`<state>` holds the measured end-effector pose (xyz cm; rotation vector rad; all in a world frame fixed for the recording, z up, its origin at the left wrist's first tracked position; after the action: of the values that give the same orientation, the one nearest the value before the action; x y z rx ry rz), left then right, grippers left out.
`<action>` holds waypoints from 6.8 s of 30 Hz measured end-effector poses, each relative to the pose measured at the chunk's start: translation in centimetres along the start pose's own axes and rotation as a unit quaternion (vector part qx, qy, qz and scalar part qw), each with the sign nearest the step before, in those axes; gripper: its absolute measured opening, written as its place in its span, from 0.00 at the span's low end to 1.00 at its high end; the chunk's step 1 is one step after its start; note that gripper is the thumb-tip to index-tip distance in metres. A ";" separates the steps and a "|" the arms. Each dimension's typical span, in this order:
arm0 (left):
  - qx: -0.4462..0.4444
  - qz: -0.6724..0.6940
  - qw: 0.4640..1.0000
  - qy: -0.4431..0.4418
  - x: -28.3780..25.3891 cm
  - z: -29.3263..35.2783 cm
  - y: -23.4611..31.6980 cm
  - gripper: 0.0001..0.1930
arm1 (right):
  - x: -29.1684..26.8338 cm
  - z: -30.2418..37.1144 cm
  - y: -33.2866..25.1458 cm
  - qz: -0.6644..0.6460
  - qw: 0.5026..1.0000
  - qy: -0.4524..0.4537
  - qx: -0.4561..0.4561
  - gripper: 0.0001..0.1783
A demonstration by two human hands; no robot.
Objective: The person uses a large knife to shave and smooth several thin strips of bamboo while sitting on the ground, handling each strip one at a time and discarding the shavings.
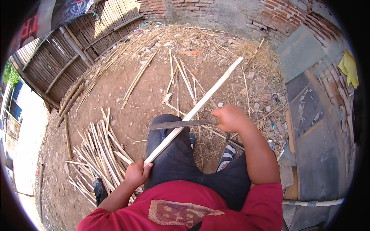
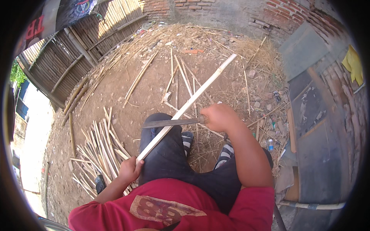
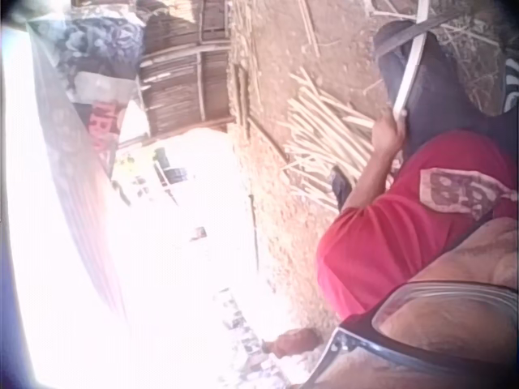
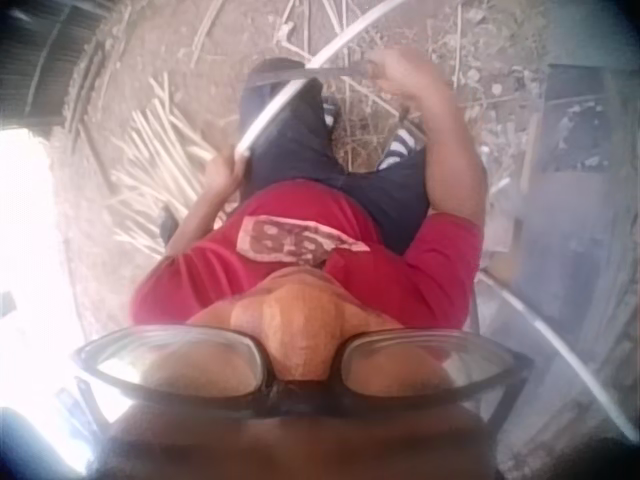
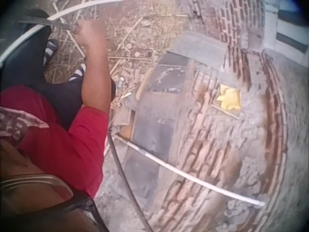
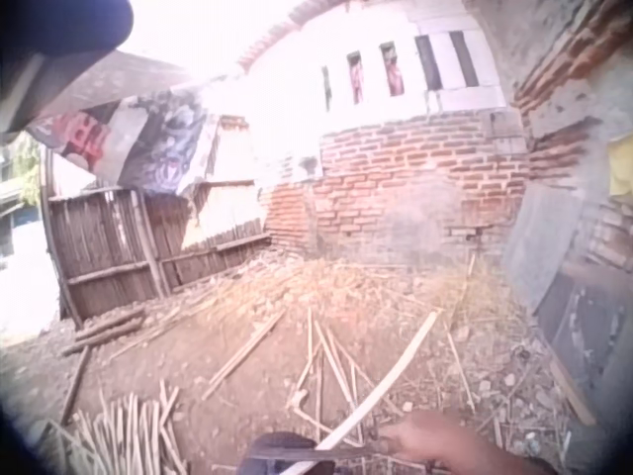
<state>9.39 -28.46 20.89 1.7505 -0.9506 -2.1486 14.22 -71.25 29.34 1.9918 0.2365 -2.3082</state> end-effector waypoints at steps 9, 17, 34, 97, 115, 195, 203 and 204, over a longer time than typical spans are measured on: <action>0.022 -0.012 1.000 -0.001 1.3 -0.8 -1.2 0.26 | 0.5 1.5 7.7 -0.125 0.964 0.142 0.188 0.25; 0.052 -0.020 0.998 -0.001 0.8 -0.8 -1.3 0.25 | -0.4 1.2 1.8 -0.055 0.998 0.011 0.042 0.26; 0.024 -0.007 1.000 0.005 1.9 -2.0 -0.5 0.24 | 2.8 -0.5 5.3 -0.153 0.985 -0.031 0.072 0.28; -0.049 0.026 0.981 0.186 -1.6 -0.8 -9.6 0.25 | 3.1 6.1 16.2 -0.297 0.809 0.242 0.445 0.24; -0.498 0.241 0.791 0.260 4.1 11.1 -32.1 0.46 | 5.7 7.7 18.1 -0.432 0.711 0.291 0.473 0.13; -0.197 -0.015 0.977 0.078 9.6 -27.4 -17.0 0.21 | 6.7 4.9 18.5 -0.430 0.782 0.170 0.418 0.35; -0.029 0.085 0.963 0.256 3.5 -25.7 -14.8 0.17 | 4.4 3.9 15.3 -0.426 0.805 0.199 0.361 0.34; -0.045 0.092 0.965 0.243 2.7 -26.1 -14.4 0.17 | 4.0 3.5 14.6 -0.425 0.809 0.202 0.354 0.34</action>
<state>36.40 -27.83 7.91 1.9258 -0.8268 -1.5162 12.60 -86.11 25.02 3.3259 0.4050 -2.6376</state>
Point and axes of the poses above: each hand's wrist, its own z-axis away from the middle knuckle, its own x-axis out of the palm, y = z × x, the point moved 3 cm from there along -z, towards the middle knuckle, and after that the axes turned 13 degrees about z, right-handed, at the moved point
